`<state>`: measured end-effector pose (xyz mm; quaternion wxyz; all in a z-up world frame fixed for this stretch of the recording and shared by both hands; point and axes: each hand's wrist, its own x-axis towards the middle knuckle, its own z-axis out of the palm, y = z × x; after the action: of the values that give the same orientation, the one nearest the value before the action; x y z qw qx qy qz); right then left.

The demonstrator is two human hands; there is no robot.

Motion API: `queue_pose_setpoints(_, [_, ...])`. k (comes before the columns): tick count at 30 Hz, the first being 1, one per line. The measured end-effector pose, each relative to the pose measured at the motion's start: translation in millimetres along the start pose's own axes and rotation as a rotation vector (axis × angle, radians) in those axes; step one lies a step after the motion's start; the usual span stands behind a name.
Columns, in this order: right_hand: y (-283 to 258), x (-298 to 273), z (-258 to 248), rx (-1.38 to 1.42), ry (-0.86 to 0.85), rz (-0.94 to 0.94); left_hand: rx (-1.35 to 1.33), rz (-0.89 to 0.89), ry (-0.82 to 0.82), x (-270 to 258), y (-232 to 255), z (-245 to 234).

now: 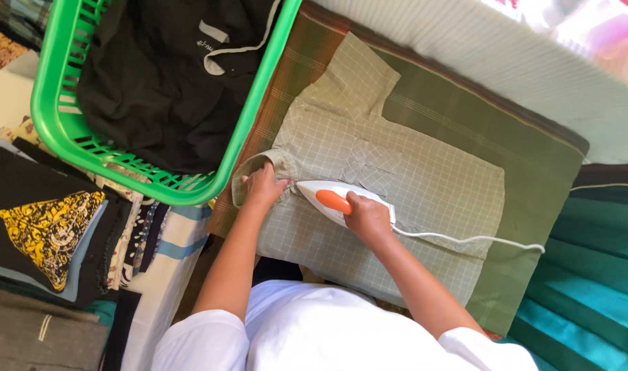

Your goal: Ironing a shirt on a flat surface using a handheld iron.

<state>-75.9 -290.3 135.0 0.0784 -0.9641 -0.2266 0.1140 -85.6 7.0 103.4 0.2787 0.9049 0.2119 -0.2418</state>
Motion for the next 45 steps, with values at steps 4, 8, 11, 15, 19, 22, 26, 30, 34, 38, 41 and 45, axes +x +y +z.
queue_pose_setpoints(4, [7.6,-16.3,-11.3,0.009,-0.009,0.015,-0.030,-0.033,-0.001,14.7,-16.5,12.0])
queue_pose_setpoints(8, [-6.9,-4.0,2.3,0.027,0.001,0.055,-0.091,-0.104,-0.011,22.5,-21.0,16.5])
queue_pose_setpoints(11, [-10.5,-4.6,2.9,0.032,-0.003,0.075,-0.089,-0.124,-0.034,22.6,-21.2,18.1])
queue_pose_setpoints(15, [-2.1,-18.5,-8.8,0.028,-0.029,0.098,-0.096,-0.121,-0.042,13.9,-9.0,4.9])
queue_pose_setpoints(19, [-15.8,-9.6,4.6,0.054,0.000,0.107,-0.080,-0.093,-0.063,-3.0,7.7,-14.9])
queue_pose_setpoints(22, [-17.7,-6.9,9.3,0.077,0.020,0.108,-0.051,-0.091,-0.060,1.0,5.1,-10.4])
queue_pose_setpoints(26, [-17.5,-25.1,4.8,0.040,-0.034,0.125,-0.057,-0.125,-0.052,10.4,-4.6,1.9])
queue_pose_setpoints(30, [-30.2,-12.3,7.3,0.094,0.010,0.144,0.001,-0.133,-0.038,17.6,-5.3,14.2])
queue_pose_setpoints(34, [-16.4,-1.4,16.9,0.102,0.033,0.152,-0.020,-0.067,-0.014,23.0,-14.4,23.4])
queue_pose_setpoints(38, [39.8,-22.3,3.4,0.085,-0.087,0.160,-0.169,-0.149,-0.011,6.0,3.0,-4.9])
queue_pose_setpoints(41, [93.4,-56.9,-10.0,0.054,-0.114,0.198,-0.212,-0.176,-0.020,9.1,-1.3,-3.3])
queue_pose_setpoints(45, [111.3,-69.6,-39.8,-0.012,-0.158,0.250,-0.137,-0.211,-0.033,20.7,-7.6,2.4])
